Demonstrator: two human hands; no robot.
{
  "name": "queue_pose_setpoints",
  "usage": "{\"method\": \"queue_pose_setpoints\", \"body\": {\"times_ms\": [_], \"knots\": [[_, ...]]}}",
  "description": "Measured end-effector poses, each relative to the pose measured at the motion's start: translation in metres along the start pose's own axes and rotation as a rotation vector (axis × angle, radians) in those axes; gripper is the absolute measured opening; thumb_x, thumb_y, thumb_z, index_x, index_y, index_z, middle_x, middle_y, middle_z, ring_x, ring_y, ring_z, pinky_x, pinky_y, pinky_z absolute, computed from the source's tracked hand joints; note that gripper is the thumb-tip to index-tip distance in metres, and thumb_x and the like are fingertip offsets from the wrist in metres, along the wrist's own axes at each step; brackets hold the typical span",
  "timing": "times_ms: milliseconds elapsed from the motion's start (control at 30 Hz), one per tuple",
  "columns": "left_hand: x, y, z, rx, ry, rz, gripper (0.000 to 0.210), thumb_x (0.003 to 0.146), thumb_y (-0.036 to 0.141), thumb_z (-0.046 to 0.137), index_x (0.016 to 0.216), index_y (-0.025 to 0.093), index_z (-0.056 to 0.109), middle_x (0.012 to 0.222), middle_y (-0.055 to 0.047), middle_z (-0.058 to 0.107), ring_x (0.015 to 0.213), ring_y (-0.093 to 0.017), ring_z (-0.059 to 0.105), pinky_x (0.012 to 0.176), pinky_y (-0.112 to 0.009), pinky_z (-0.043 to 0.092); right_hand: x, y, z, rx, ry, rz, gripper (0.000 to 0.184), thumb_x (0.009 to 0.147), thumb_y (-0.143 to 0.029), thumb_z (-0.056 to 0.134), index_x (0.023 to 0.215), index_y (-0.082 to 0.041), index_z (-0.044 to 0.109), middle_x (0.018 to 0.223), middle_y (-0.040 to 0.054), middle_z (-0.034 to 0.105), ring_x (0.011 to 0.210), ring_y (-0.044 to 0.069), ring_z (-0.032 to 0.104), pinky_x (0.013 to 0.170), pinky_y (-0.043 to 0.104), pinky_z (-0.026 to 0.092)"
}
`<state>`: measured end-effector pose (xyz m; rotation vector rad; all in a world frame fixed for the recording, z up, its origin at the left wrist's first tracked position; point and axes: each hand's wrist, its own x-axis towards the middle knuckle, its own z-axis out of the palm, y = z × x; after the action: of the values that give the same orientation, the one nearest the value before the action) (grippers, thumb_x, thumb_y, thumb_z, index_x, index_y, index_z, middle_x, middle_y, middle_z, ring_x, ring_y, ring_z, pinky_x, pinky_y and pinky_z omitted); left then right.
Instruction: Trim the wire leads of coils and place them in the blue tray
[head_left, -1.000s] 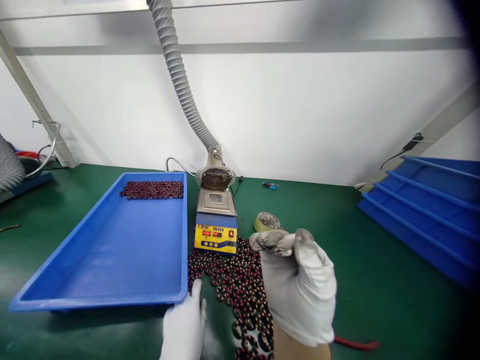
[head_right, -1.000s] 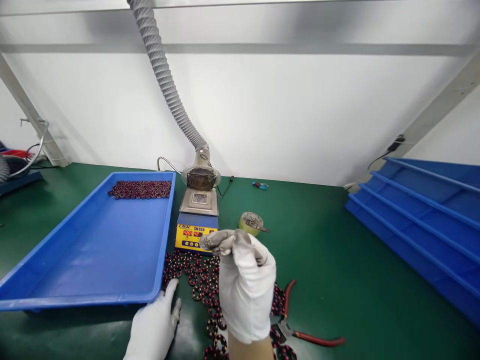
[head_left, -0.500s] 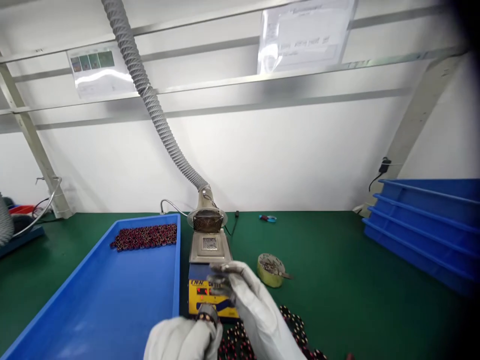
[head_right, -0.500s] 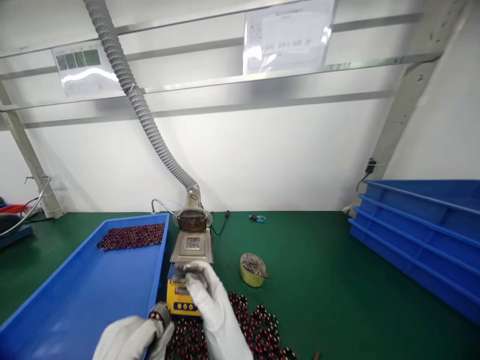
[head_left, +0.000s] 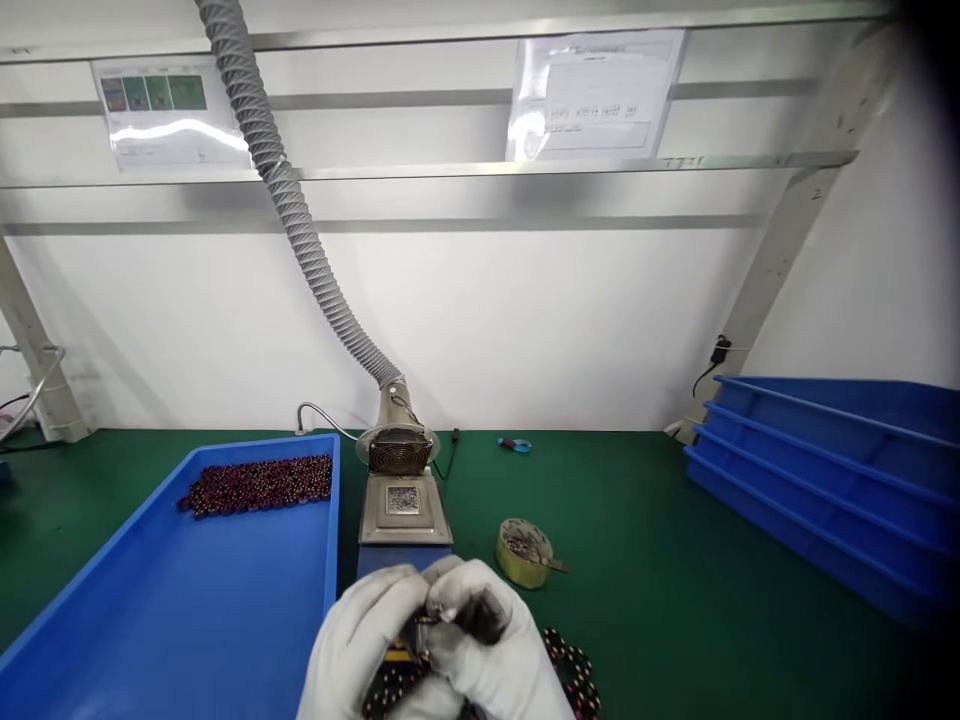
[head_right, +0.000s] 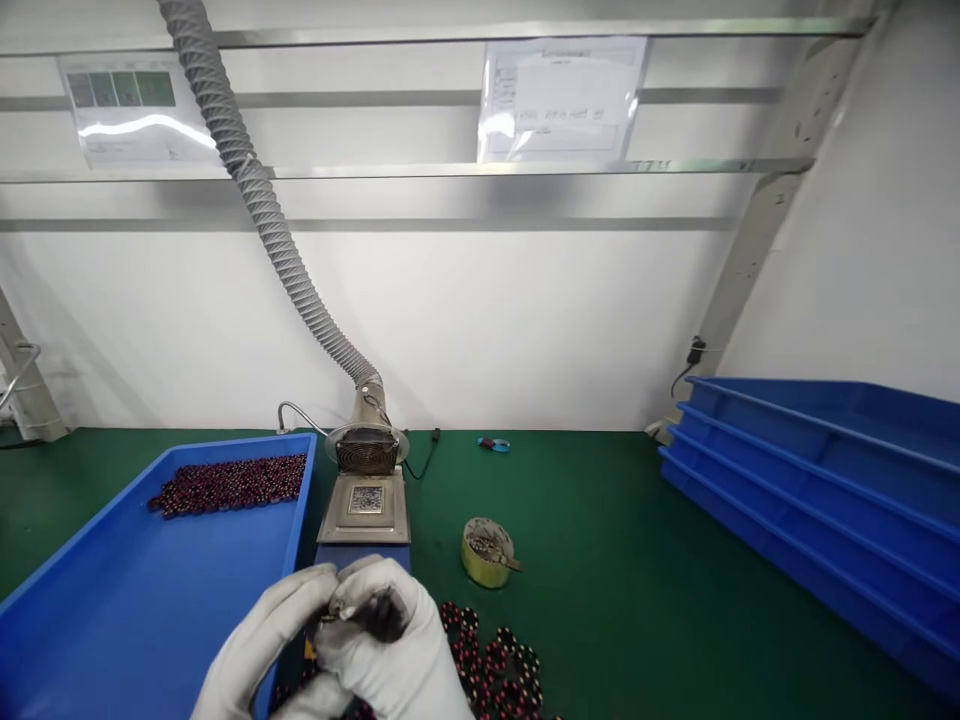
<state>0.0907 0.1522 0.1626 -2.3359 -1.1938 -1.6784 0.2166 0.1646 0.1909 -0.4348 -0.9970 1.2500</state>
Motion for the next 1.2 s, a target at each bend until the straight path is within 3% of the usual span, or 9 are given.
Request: {"method": "queue_pose_setpoints", "body": {"times_ms": [200, 333, 467, 533, 633, 767, 933, 1033, 1200], "knots": [[0.005, -0.009, -0.018, 0.001, -0.005, 0.123, 0.03, 0.093, 0.041, 0.042, 0.116, 0.024, 0.052, 0.107, -0.007, 0.063, 0.1, -0.019, 0.059, 0.085, -0.03, 0.053, 0.0, -0.012, -0.005, -0.2, -0.188, 0.117, 0.025, 0.05, -0.022, 0.085, 0.071, -0.025, 0.071, 0.076, 0.0016, 0.067, 0.069, 0.016, 0.06, 0.067, 0.027, 0.048], [0.01, -0.013, -0.024, 0.204, -0.04, 0.309, 0.03, 0.091, 0.032, 0.048, 0.117, 0.018, 0.051, 0.106, -0.01, 0.063, 0.101, -0.021, 0.059, 0.082, -0.03, 0.054, 0.0, -0.008, -0.004, -0.225, -0.141, 0.044, 0.012, 0.062, -0.034, 0.078, 0.067, -0.024, 0.072, 0.073, 0.0044, 0.068, 0.069, 0.019, 0.062, 0.066, 0.031, 0.05], [0.009, -0.013, -0.025, 0.357, -0.006, 0.432, 0.028, 0.09, 0.031, 0.05, 0.113, 0.016, 0.055, 0.103, -0.011, 0.065, 0.103, -0.021, 0.058, 0.08, -0.032, 0.054, 0.0, 0.0, -0.003, -0.117, 0.007, 0.017, 0.02, 0.065, -0.041, 0.074, 0.058, -0.022, 0.069, 0.073, 0.0058, 0.068, 0.074, 0.021, 0.063, 0.071, 0.033, 0.05], [0.008, -0.011, -0.024, 0.371, -0.006, 0.413, 0.026, 0.089, 0.031, 0.052, 0.109, 0.016, 0.057, 0.099, -0.009, 0.067, 0.101, -0.021, 0.059, 0.078, -0.032, 0.054, 0.0, 0.001, -0.005, -0.007, 0.134, 0.038, 0.019, 0.066, -0.041, 0.073, 0.064, -0.023, 0.069, 0.077, 0.0052, 0.069, 0.076, 0.021, 0.064, 0.074, 0.034, 0.05], [0.007, -0.01, -0.025, 0.366, 0.034, 0.381, 0.026, 0.085, 0.028, 0.058, 0.107, 0.015, 0.057, 0.098, -0.009, 0.067, 0.101, -0.021, 0.059, 0.077, -0.033, 0.054, 0.001, 0.001, -0.008, -0.058, 0.241, -0.018, 0.016, 0.064, -0.038, 0.075, 0.064, -0.023, 0.069, 0.076, 0.0039, 0.071, 0.073, 0.019, 0.065, 0.072, 0.029, 0.051], [0.007, -0.014, -0.032, 0.412, 0.05, 0.386, 0.03, 0.083, 0.024, 0.061, 0.11, 0.014, 0.056, 0.101, -0.01, 0.066, 0.102, -0.022, 0.058, 0.078, -0.034, 0.053, -0.003, 0.006, 0.004, -0.141, 0.113, 0.062, 0.024, 0.06, -0.039, 0.078, 0.076, -0.024, 0.07, 0.082, 0.0066, 0.073, 0.076, 0.021, 0.067, 0.072, 0.029, 0.053], [0.009, -0.016, -0.042, 0.543, 0.03, 0.421, 0.023, 0.089, 0.026, 0.048, 0.108, 0.016, 0.057, 0.099, -0.007, 0.068, 0.099, -0.023, 0.059, 0.076, -0.035, 0.049, -0.014, 0.02, 0.02, -0.19, 0.098, 0.156, 0.031, 0.058, -0.03, 0.08, 0.086, -0.023, 0.068, 0.088, 0.0072, 0.072, 0.082, 0.022, 0.067, 0.078, 0.031, 0.053], [0.013, -0.013, -0.043, 0.555, 0.039, 0.385, 0.027, 0.095, 0.028, 0.036, 0.105, 0.018, 0.058, 0.097, -0.004, 0.069, 0.097, -0.021, 0.059, 0.074, -0.034, 0.047, -0.013, 0.026, 0.016, -0.185, 0.078, 0.17, 0.04, 0.051, -0.023, 0.083, 0.088, -0.025, 0.068, 0.095, 0.0068, 0.071, 0.09, 0.024, 0.065, 0.083, 0.035, 0.052], [0.019, -0.013, -0.041, 0.413, 0.014, 0.35, 0.024, 0.094, 0.034, 0.042, 0.102, 0.019, 0.058, 0.091, -0.002, 0.07, 0.09, -0.017, 0.062, 0.073, -0.028, 0.05, -0.002, 0.033, 0.002, -0.097, 0.047, 0.167, 0.027, 0.055, -0.031, 0.081, 0.078, -0.025, 0.069, 0.083, 0.0065, 0.071, 0.074, 0.022, 0.067, 0.067, 0.033, 0.056]]}}
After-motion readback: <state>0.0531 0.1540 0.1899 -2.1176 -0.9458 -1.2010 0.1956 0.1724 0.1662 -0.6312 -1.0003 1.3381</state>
